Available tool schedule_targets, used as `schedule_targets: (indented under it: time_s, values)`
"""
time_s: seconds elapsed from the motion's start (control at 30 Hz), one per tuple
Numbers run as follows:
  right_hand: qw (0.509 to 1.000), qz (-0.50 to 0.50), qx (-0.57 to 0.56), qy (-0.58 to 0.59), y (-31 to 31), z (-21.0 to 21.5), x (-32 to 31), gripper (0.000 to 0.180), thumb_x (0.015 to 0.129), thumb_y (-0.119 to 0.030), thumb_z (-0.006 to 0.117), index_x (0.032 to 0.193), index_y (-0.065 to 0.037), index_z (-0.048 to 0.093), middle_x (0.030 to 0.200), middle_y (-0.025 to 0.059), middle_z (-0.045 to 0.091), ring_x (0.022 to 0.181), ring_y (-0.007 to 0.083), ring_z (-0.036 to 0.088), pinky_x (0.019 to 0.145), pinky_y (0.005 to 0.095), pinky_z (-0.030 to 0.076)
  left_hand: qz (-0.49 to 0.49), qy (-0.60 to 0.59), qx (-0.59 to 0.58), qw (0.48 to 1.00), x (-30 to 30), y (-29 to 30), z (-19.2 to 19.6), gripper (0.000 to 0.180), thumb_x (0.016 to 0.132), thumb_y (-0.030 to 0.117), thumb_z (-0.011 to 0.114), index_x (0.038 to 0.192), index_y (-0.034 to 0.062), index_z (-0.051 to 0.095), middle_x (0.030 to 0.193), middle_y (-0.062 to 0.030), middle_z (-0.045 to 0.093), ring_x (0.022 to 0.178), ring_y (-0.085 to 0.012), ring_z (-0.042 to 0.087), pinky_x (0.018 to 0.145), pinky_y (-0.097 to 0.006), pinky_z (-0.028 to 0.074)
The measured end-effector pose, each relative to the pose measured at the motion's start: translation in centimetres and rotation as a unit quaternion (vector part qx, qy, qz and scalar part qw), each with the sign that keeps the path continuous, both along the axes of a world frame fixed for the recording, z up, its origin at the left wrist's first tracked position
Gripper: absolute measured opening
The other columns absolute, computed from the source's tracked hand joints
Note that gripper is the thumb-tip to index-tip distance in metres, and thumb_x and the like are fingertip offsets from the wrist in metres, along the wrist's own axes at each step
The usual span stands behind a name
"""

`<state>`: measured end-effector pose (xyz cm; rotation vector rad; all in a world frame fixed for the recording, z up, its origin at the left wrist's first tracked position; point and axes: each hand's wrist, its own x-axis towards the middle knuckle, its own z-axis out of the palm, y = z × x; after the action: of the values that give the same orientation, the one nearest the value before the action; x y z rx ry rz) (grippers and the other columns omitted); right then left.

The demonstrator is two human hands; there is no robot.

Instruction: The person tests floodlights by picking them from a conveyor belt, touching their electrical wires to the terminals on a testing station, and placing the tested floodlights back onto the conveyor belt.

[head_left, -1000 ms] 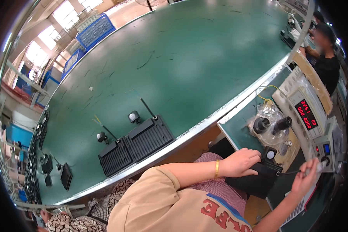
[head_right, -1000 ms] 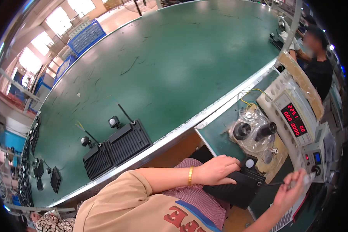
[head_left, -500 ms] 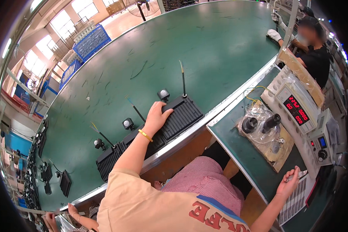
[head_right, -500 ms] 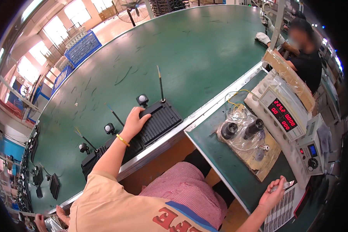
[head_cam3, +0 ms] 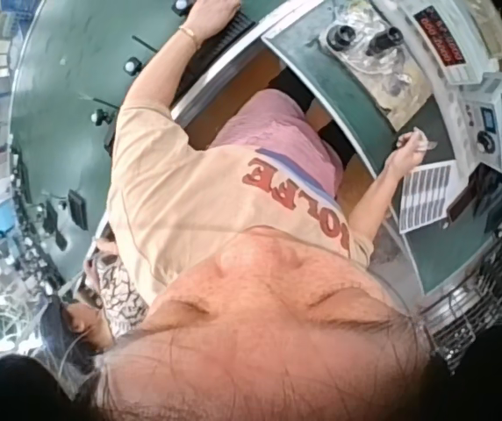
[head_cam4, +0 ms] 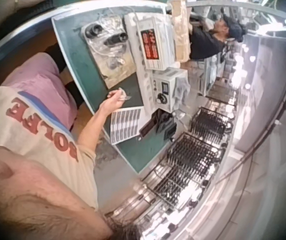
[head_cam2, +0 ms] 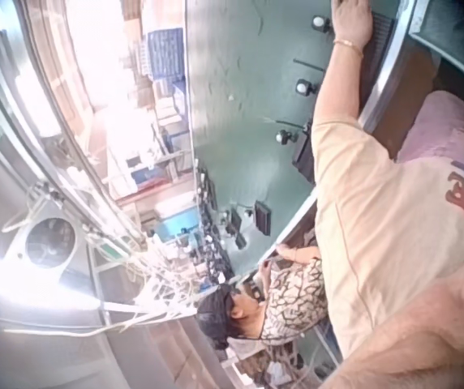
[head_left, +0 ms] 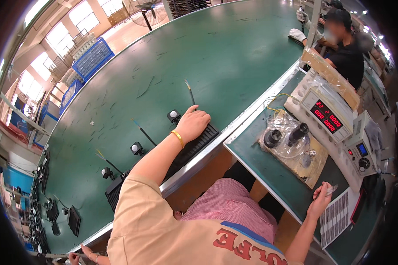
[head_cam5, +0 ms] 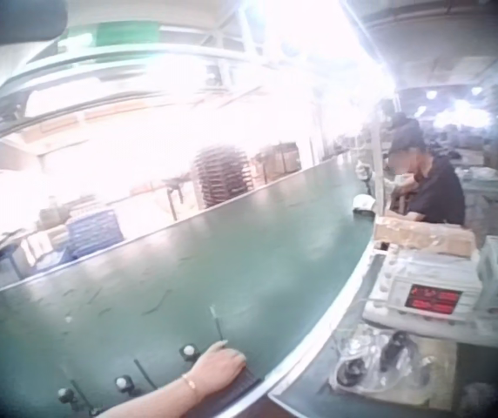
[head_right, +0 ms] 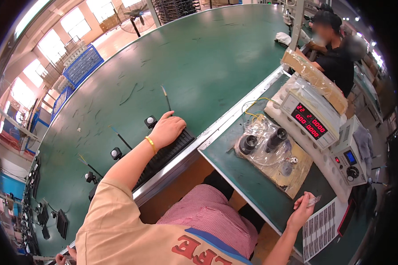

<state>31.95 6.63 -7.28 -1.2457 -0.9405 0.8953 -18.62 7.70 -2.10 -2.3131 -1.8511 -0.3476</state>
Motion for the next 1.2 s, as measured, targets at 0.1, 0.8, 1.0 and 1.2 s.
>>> schedule_targets:
  time_s: [0.1, 0.8, 1.0, 1.2]
  values:
    - [1.0, 0.009, -0.008, -0.013, -0.2, 0.0, 0.0, 0.018, 0.097, -0.02, 0.049, 0.099, -0.003, 0.054, 0.066, -0.0017, 0.045, 0.057, 0.0046, 0.041, 0.049, 0.019, 0.031, 0.013, 0.032, -0.044, 0.998, -0.3, -0.2, 0.3, 0.013, 0.085, 0.017, 0.051, 0.081, 0.0087, 0.061, 0.08, -0.005, 0.06, 0.085, -0.0212, 0.06, 0.095, -0.039, 0.039]
    - [0.998, 0.031, -0.012, -0.049, 0.2, -1.6, 1.0, 0.018, 0.097, -0.02, 0.05, 0.102, -0.004, 0.057, 0.07, -0.0027, 0.044, 0.06, 0.0045, 0.04, 0.052, 0.0191, 0.031, 0.308, -0.023, -0.558, 0.77, -11.1, -21.4, 3.2, 0.024, 0.066, 0.029, 0.059, 0.074, 0.0093, 0.071, 0.079, -0.0138, 0.067, 0.072, -0.0299, 0.062, 0.066, -0.042, 0.049]
    - [0.996, 0.025, -0.002, -0.08, -0.6, -0.5, 0.4, 0.014, 0.094, -0.022, 0.055, 0.093, -0.008, 0.06, 0.068, -0.0041, 0.049, 0.057, 0.0038, 0.045, 0.049, 0.0186, 0.035, 0.292, -0.028, -0.669, 0.683, -13.7, -22.2, 1.7, 0.025, 0.07, 0.03, 0.062, 0.066, 0.0064, 0.068, 0.066, -0.0068, 0.066, 0.059, -0.0165, 0.059, 0.057, -0.038, 0.047]
    - [0.994, 0.019, -0.024, -0.102, -0.8, 1.2, -0.6, 0.021, 0.093, -0.022, 0.054, 0.087, -0.004, 0.063, 0.065, -0.001, 0.053, 0.056, 0.0054, 0.049, 0.05, 0.0201, 0.038, 0.253, -0.132, -0.183, 0.941, -6.6, -12.2, 1.0, 0.017, 0.079, 0.018, 0.06, 0.086, 0.0025, 0.066, 0.093, -0.0112, 0.066, 0.089, -0.0265, 0.062, 0.075, -0.035, 0.049]
